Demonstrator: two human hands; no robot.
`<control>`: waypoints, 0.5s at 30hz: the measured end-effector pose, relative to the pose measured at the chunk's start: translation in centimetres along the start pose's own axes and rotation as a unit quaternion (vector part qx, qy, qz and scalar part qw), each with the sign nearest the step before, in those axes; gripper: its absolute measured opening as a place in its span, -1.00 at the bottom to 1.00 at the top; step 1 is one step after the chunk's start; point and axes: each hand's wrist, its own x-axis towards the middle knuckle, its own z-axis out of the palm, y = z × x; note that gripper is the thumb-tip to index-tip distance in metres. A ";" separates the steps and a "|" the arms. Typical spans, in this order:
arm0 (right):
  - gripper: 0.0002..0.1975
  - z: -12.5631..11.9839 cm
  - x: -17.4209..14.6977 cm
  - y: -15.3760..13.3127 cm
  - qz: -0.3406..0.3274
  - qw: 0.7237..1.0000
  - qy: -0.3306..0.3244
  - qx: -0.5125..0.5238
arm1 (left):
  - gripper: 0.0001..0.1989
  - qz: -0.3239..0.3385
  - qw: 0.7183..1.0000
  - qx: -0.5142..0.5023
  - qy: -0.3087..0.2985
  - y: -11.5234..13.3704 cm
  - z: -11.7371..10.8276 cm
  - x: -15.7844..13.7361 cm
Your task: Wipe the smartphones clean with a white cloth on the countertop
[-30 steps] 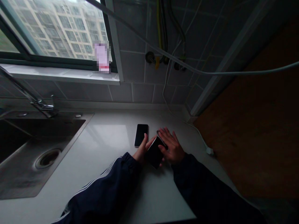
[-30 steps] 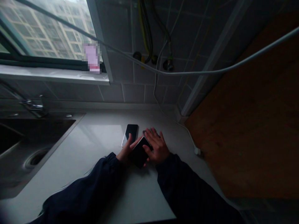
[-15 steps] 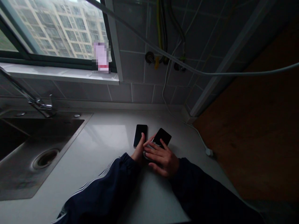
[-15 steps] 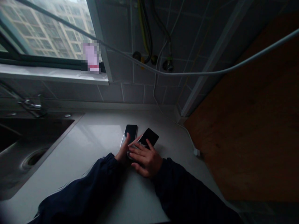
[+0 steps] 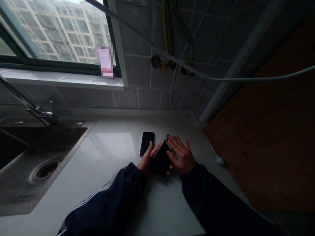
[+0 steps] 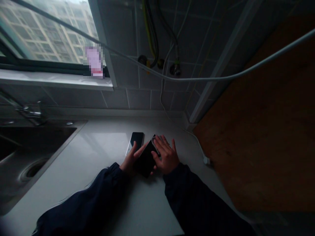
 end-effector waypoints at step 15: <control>-0.42 1.2 -1.0 -1.2 -0.117 0.992 -0.032 0.022 | -0.28 0.033 0.992 0.017 0.122 -0.3 1.4 0.2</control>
